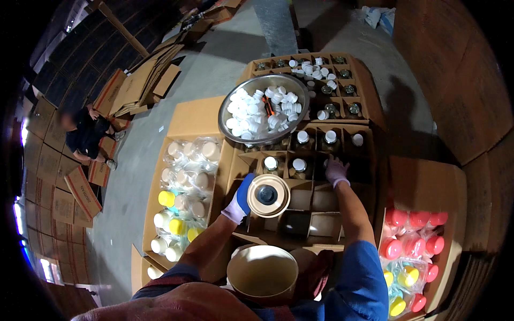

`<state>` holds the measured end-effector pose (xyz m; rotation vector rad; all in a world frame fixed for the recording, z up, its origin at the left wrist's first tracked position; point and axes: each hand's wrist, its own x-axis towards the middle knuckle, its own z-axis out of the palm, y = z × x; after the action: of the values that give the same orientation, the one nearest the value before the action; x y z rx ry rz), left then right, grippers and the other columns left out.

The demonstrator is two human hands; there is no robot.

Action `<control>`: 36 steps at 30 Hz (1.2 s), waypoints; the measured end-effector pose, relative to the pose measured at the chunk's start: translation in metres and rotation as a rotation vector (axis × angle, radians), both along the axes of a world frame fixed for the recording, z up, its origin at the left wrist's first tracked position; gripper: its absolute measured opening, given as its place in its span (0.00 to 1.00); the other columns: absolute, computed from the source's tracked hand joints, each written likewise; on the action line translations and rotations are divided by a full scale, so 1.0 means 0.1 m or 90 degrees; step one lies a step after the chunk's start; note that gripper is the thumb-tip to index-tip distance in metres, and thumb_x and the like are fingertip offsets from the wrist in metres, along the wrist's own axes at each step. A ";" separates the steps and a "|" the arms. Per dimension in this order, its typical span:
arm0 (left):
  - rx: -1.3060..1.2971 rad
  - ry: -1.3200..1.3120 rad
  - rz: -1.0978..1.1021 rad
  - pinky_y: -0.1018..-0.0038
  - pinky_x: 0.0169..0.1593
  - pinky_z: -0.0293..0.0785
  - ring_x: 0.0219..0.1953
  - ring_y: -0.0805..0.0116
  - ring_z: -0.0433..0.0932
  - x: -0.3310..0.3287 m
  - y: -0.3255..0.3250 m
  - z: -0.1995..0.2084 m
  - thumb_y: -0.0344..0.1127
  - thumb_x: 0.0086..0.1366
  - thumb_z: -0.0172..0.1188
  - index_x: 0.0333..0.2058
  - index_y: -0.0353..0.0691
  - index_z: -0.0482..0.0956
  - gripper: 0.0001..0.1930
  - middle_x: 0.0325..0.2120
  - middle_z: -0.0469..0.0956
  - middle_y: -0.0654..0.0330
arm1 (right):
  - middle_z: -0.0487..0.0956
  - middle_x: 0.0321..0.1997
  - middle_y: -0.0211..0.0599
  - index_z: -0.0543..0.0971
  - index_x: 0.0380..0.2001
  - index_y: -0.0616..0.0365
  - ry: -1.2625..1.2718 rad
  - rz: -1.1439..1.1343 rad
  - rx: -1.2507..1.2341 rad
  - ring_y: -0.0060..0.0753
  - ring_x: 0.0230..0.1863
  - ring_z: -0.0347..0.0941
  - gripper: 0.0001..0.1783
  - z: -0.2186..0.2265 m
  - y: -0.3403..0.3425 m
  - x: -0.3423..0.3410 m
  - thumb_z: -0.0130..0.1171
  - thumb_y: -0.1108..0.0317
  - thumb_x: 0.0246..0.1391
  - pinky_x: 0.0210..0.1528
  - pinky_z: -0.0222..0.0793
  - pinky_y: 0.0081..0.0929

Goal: The person assembles thermos bottles by inserting stainless steel inner bottles into outer casings and securing the lids. They handle multiple units, placing completed bottles into a cardboard box.

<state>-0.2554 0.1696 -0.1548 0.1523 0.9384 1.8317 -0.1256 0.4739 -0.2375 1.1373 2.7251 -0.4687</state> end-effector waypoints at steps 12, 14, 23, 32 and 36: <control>-0.235 0.174 -0.210 0.64 0.56 0.68 0.52 0.62 0.74 0.70 -0.17 0.42 0.57 0.69 0.45 0.60 0.44 0.65 0.29 0.52 0.74 0.56 | 0.70 0.42 0.47 0.68 0.49 0.63 0.419 0.248 0.318 0.51 0.45 0.66 0.35 2.10 -0.89 0.93 0.67 0.56 0.40 0.63 0.49 0.59; -0.156 0.009 -0.147 0.60 0.58 0.66 0.55 0.56 0.72 0.98 -0.05 0.60 0.66 0.64 0.47 0.65 0.49 0.54 0.39 0.57 0.69 0.53 | 0.70 0.45 0.49 0.66 0.50 0.65 0.546 0.295 0.344 0.52 0.48 0.66 0.36 2.79 -1.40 1.24 0.68 0.60 0.39 0.63 0.50 0.60; 0.131 0.557 -0.002 0.72 0.53 0.70 0.52 0.67 0.72 2.11 -1.37 2.44 0.44 0.65 0.54 0.60 0.34 0.62 0.29 0.52 0.71 0.54 | 0.63 0.63 0.51 0.57 0.64 0.65 0.690 0.301 -0.063 0.49 0.61 0.62 0.41 3.65 -2.85 2.45 0.61 0.69 0.48 0.65 0.55 0.41; 0.092 0.508 -0.083 0.67 0.66 0.54 0.64 0.63 0.58 2.45 -2.02 2.59 0.42 0.58 0.64 0.65 0.33 0.50 0.43 0.62 0.59 0.53 | 0.58 0.67 0.37 0.50 0.67 0.61 0.776 0.131 -0.710 0.28 0.66 0.54 0.30 2.73 -3.36 2.61 0.43 0.65 0.67 0.67 0.48 0.26; 0.067 0.508 -0.075 0.68 0.65 0.57 0.61 0.64 0.62 2.19 -2.04 2.28 0.34 0.58 0.61 0.63 0.35 0.56 0.36 0.58 0.63 0.55 | 0.61 0.64 0.38 0.54 0.65 0.62 0.784 0.127 -0.673 0.28 0.64 0.56 0.27 2.65 -3.45 2.54 0.41 0.63 0.67 0.67 0.49 0.26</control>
<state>-0.0366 -0.0340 0.0729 1.0367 1.3274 1.7157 0.1286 0.1285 0.0276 0.2142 2.3573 -2.7874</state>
